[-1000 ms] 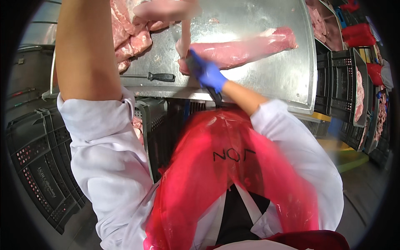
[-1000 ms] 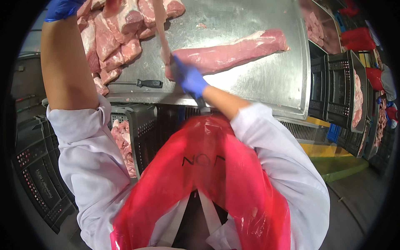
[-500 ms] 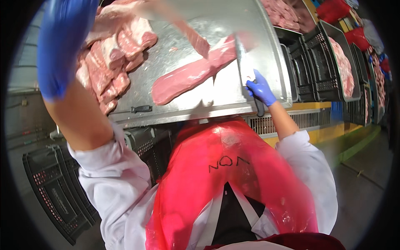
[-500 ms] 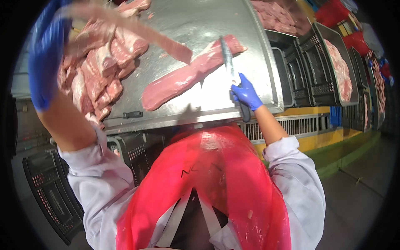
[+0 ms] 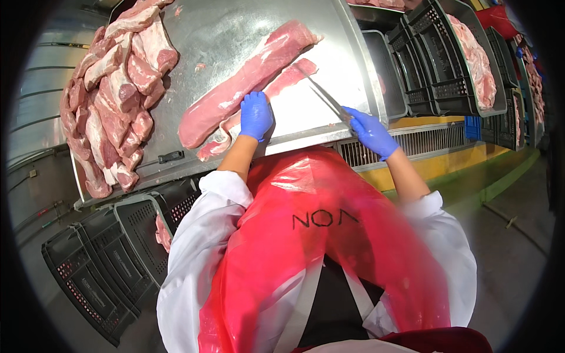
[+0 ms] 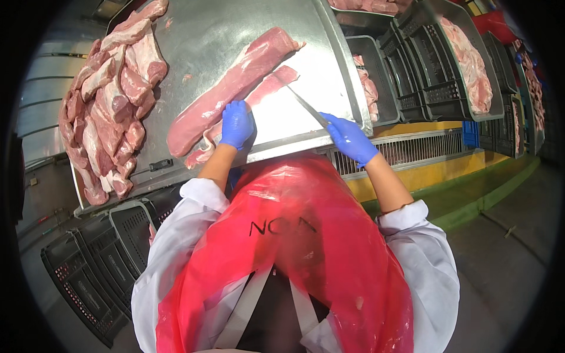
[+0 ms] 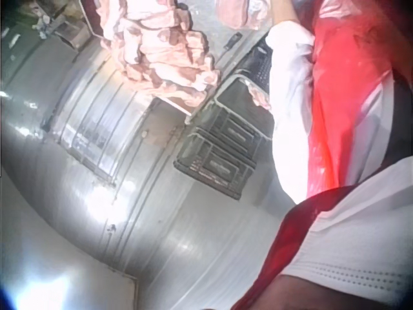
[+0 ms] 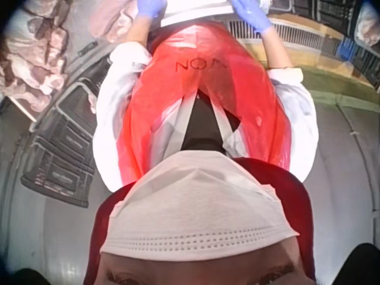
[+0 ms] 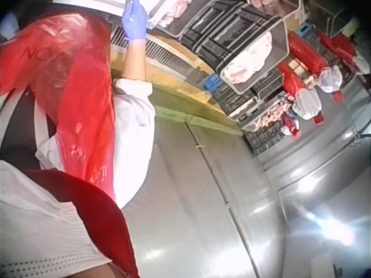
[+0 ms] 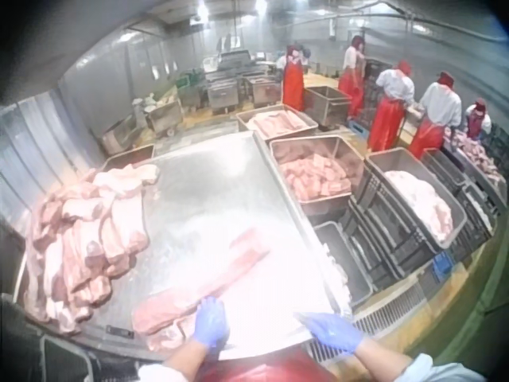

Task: The person uses a knife to trim fat and slice large pieces of raw meat on a stainless steel table. They handle the meat with gloved hands, separating lean portions from fat and placing the cut pieces into a nearby crate.

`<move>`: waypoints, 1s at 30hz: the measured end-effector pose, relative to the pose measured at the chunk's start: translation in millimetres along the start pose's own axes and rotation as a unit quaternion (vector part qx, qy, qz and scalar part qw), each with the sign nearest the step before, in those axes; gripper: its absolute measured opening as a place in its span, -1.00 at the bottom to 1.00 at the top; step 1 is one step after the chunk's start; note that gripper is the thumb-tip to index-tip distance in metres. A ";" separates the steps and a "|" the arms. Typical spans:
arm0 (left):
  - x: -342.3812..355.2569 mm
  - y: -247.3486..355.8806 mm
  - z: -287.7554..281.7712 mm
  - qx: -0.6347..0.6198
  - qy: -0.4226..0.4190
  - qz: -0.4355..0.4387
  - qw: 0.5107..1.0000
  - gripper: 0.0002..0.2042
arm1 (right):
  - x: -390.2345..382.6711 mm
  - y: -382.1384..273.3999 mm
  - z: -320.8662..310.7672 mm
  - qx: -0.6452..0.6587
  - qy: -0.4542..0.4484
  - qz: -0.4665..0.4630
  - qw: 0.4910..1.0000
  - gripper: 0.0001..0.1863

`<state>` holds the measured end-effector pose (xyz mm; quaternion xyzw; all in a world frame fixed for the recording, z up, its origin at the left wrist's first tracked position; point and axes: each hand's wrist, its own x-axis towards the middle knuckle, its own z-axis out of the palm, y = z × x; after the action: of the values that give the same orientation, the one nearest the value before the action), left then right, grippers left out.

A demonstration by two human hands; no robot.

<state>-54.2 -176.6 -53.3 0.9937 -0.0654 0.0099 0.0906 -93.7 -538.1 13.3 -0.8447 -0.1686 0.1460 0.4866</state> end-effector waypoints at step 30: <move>-49.3 13.1 -45.9 -0.343 -0.132 -0.115 0.923 -0.72 | 45.9 2.9 -3.6 -0.303 -0.143 0.006 0.942 -0.43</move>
<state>-105.1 -174.8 -7.3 0.8949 0.0386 -0.1544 0.4169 -50.5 -522.6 8.7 -0.9235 -0.2675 0.2103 0.1770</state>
